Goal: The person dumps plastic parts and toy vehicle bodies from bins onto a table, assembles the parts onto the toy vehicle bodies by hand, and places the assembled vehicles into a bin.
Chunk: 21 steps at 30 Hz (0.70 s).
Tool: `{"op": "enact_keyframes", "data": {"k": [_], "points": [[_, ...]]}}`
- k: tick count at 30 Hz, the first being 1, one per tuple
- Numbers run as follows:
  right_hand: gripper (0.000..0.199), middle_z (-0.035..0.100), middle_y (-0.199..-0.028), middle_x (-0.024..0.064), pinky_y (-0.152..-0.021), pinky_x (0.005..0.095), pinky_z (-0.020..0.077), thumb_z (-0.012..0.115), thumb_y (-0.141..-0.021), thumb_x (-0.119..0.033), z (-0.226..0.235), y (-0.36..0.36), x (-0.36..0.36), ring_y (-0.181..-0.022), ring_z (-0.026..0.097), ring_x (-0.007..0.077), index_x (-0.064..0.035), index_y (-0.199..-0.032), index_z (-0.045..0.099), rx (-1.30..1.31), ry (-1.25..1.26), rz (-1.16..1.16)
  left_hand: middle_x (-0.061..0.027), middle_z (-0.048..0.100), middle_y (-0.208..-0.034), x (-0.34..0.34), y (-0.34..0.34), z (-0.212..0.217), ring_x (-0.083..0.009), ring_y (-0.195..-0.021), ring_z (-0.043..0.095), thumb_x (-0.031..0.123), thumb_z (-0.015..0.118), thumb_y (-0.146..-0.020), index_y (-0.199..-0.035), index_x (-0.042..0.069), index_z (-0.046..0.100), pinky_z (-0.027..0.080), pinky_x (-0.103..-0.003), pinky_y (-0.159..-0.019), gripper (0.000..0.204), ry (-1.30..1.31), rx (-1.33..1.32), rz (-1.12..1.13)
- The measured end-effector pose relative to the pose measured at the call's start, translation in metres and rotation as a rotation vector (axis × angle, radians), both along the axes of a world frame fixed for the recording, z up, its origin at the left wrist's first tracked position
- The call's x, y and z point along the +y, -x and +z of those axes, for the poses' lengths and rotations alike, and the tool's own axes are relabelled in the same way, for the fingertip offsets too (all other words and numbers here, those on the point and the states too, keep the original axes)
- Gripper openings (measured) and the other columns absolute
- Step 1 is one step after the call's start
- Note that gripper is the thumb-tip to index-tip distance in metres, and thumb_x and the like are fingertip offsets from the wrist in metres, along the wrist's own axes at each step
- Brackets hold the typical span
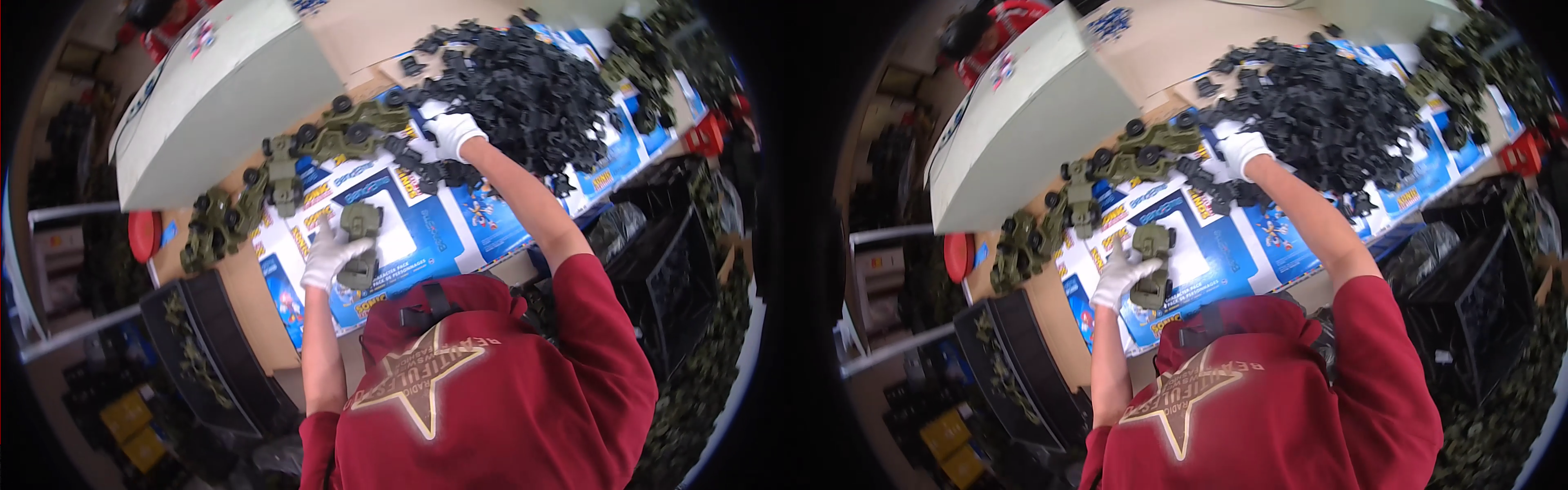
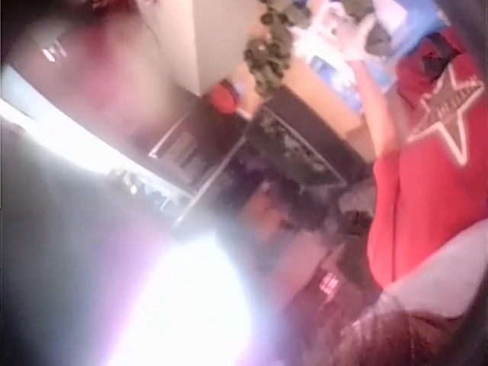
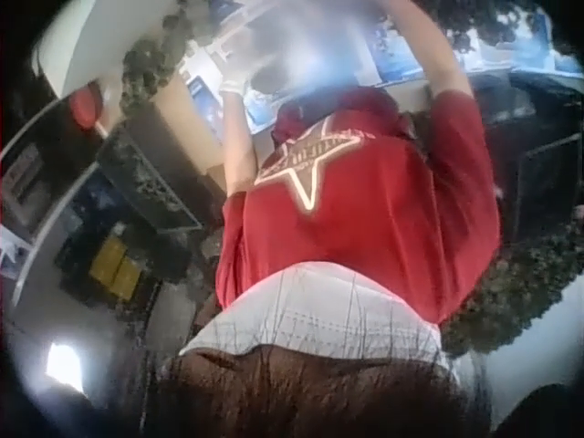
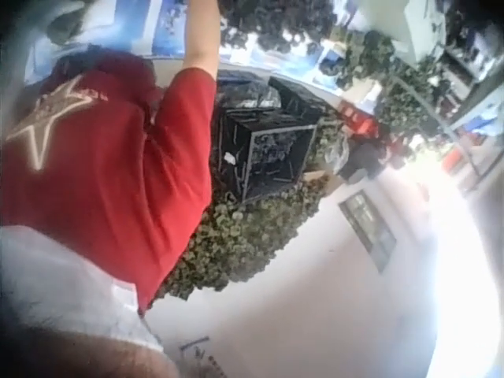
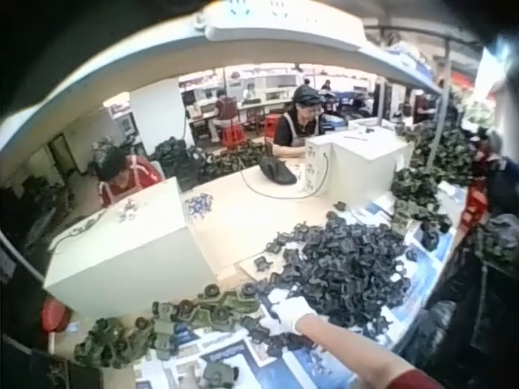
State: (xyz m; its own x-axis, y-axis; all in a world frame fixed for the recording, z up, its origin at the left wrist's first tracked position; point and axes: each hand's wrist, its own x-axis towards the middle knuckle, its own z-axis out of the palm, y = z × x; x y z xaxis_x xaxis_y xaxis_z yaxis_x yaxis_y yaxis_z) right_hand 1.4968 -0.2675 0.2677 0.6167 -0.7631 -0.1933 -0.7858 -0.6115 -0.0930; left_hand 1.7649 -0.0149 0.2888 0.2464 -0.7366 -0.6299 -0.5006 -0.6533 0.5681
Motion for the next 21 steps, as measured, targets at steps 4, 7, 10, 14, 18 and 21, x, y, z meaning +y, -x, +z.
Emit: {"op": "enact_keyframes", "data": {"k": [4,7,10,14,18,21], "points": [[0.028,0.07,-0.092,0.0138,-0.074,0.0428,0.0556,0.07,-0.073,-0.028,-0.004,-0.001,-0.005,-0.086,0.069,0.031,-0.014,-0.097,0.071,0.069,-0.018,-0.079,-0.0243,0.062,-0.122,-0.006,0.025,-0.015,-0.0302,-0.112,0.063,0.037,0.087,-0.06,-0.148,-0.007,0.022,0.049,-0.033,-0.095,0.118,0.149,0.08,0.035],[0.036,0.068,-0.096,0.0145,-0.078,0.0418,0.0547,0.071,-0.077,-0.04,0.025,-0.007,0.013,-0.088,0.068,0.0325,-0.0111,-0.099,0.071,-0.225,0.165,-0.127,-0.0154,0.065,-0.121,0.007,0.024,-0.038,-0.0257,-0.107,0.065,0.026,0.084,-0.064,-0.145,0.001,0.036,0.049,-0.031,-0.094,0.098,0.218,0.143,0.154],[0.052,0.068,-0.105,0.0161,-0.085,0.039,0.0527,0.072,-0.08,-0.048,0.095,-0.025,0.058,-0.097,0.066,0.0333,-0.0066,-0.111,0.068,-0.356,-0.225,-0.115,-0.0063,0.065,-0.118,0.018,0.02,-0.018,-0.0145,-0.104,0.063,0.004,0.079,-0.071,-0.14,0.004,0.044,0.051,-0.028,-0.091,0.077,0.274,0.567,0.327],[0.052,0.07,-0.107,0.0108,-0.094,0.0327,0.047,0.06,-0.094,-0.049,0.102,-0.036,0.091,-0.1,0.063,0.0196,-0.0047,-0.12,0.067,-0.595,-0.94,-0.064,-0.0052,0.062,-0.124,0.017,0.043,0.076,-0.0126,-0.107,0.061,0.003,0.08,-0.075,-0.142,0.003,0.043,0.049,-0.028,-0.093,0.076,0.223,0.752,0.179],[0.058,0.058,-0.136,0.0141,-0.11,0.034,0.0361,0.046,-0.102,-0.046,0.099,-0.047,0.128,-0.128,0.05,0.0208,0.0017,-0.132,0.057,-0.881,-1.14,-0.037,-0.0055,0.062,-0.123,0.021,0.054,0.098,-0.0118,-0.104,0.061,0.006,0.08,-0.077,-0.141,0.003,0.044,0.05,-0.027,-0.09,0.073,0.249,0.798,0.105],[0.061,0.05,-0.143,0.015,-0.113,0.0359,0.0328,0.044,-0.102,-0.046,0.106,-0.035,0.138,-0.131,0.048,0.0251,0.0033,-0.139,0.049,-1.165,-1.303,-0.099,-0.004,0.066,-0.114,0.025,0.055,0.121,-0.0113,-0.097,0.063,0.011,0.078,-0.081,-0.136,0.003,0.049,0.052,-0.027,-0.085,0.063,0.141,0.786,0.16]]}}
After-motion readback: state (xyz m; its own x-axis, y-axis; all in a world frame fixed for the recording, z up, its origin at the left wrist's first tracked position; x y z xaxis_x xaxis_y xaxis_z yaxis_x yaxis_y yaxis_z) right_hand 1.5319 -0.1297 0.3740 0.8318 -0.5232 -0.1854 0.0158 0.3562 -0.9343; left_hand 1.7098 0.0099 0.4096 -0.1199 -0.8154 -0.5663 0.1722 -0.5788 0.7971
